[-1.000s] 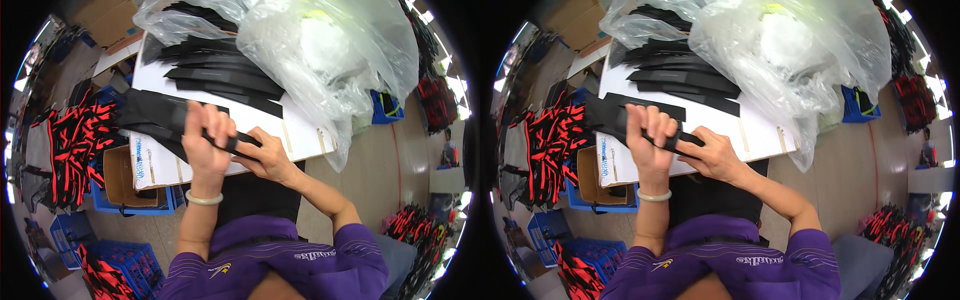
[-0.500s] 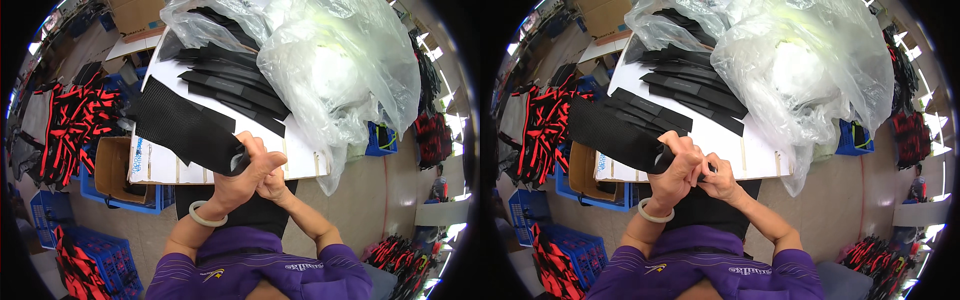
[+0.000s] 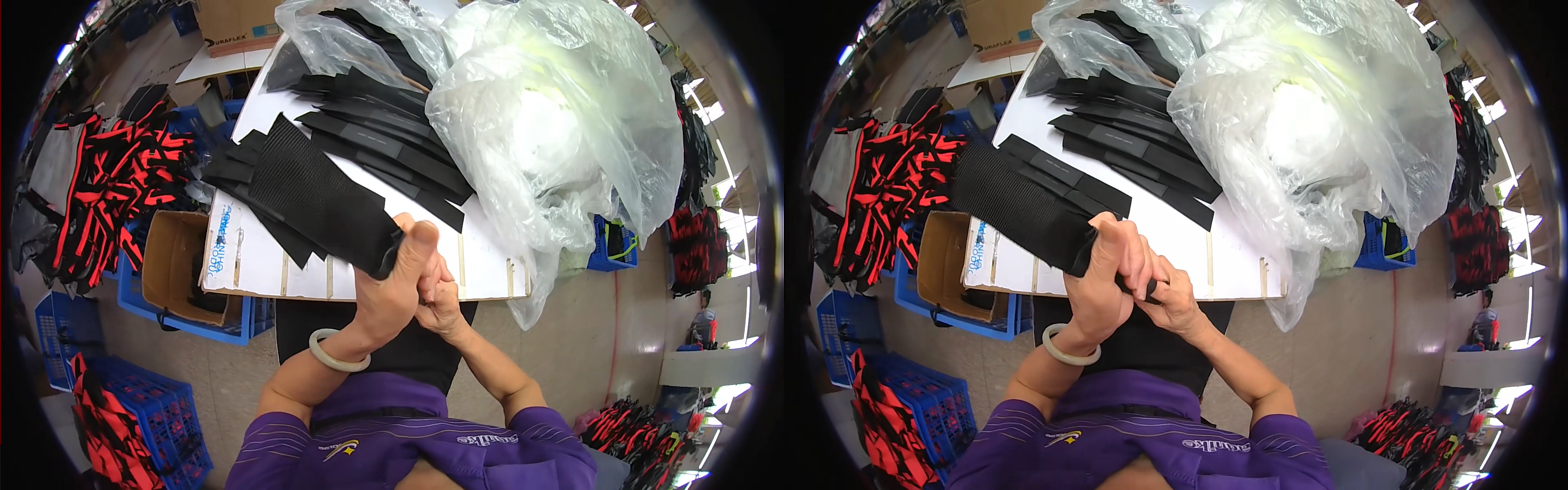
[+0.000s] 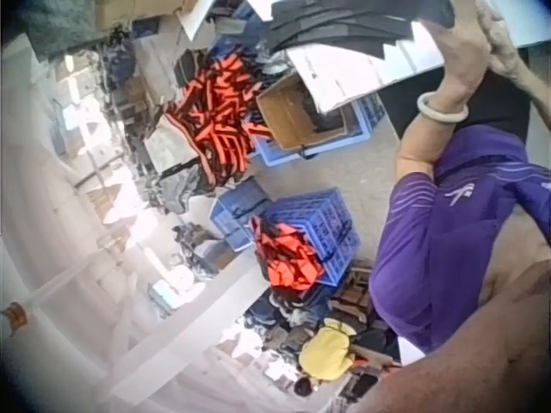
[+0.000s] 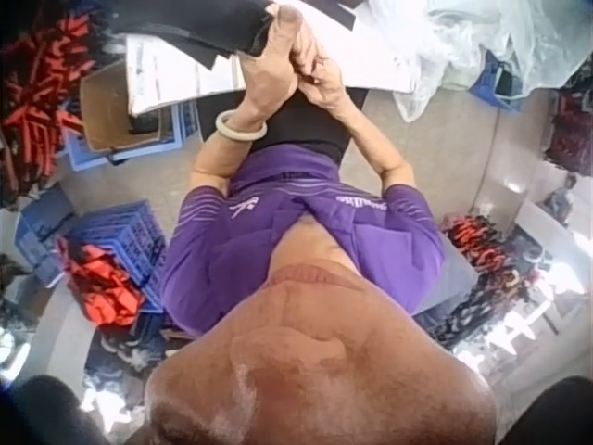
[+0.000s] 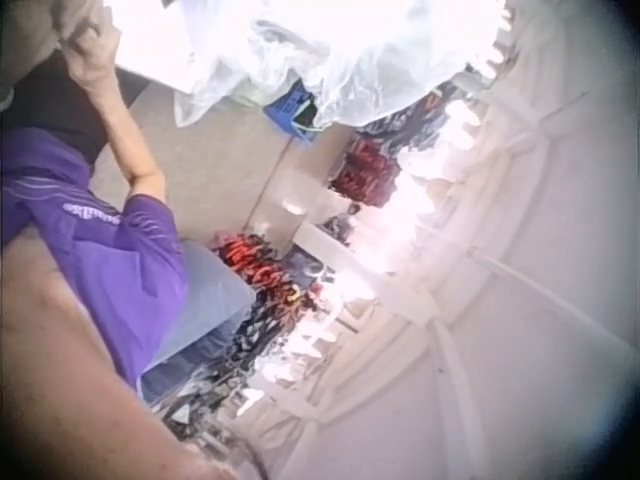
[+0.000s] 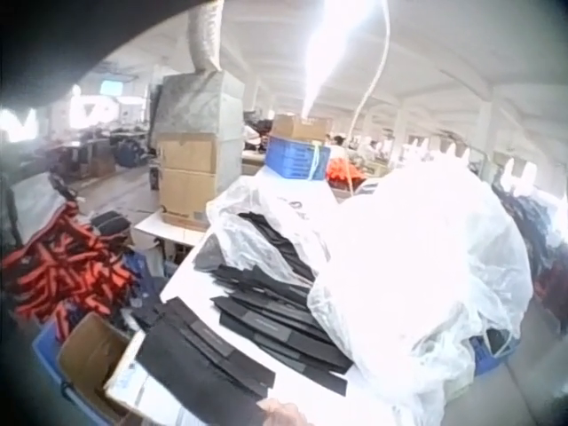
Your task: The recorder is assembling black strap components by inserting white foam padding into them at a factory workbench.
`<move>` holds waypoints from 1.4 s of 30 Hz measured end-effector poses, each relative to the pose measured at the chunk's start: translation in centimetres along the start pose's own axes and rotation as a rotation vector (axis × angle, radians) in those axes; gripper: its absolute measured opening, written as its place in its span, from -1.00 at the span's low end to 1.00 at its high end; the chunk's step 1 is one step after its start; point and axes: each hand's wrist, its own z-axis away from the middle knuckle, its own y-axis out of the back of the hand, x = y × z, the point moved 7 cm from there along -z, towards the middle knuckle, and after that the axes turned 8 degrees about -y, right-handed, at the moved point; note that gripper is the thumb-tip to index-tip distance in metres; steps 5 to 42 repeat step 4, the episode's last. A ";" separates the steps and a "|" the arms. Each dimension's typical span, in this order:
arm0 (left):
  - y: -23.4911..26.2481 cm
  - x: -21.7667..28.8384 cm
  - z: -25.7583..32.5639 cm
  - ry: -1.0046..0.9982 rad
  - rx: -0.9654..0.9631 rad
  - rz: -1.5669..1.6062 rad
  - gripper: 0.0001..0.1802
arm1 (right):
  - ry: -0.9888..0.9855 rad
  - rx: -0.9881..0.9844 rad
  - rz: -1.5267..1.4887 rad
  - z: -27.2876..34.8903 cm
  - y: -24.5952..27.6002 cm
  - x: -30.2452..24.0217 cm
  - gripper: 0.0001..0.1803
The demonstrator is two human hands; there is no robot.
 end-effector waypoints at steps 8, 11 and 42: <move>0.0 0.0 -0.8 0.057 0.063 0.008 -0.50 | 0.137 -0.007 0.303 -1.2 0.2 -3.0 -0.51; 0.0 0.0 -0.8 0.057 0.063 0.008 -0.50 | 0.137 -0.007 0.303 -1.2 0.2 -3.0 -0.51; 0.0 0.0 -0.8 0.057 0.063 0.008 -0.50 | 0.137 -0.007 0.303 -1.2 0.2 -3.0 -0.51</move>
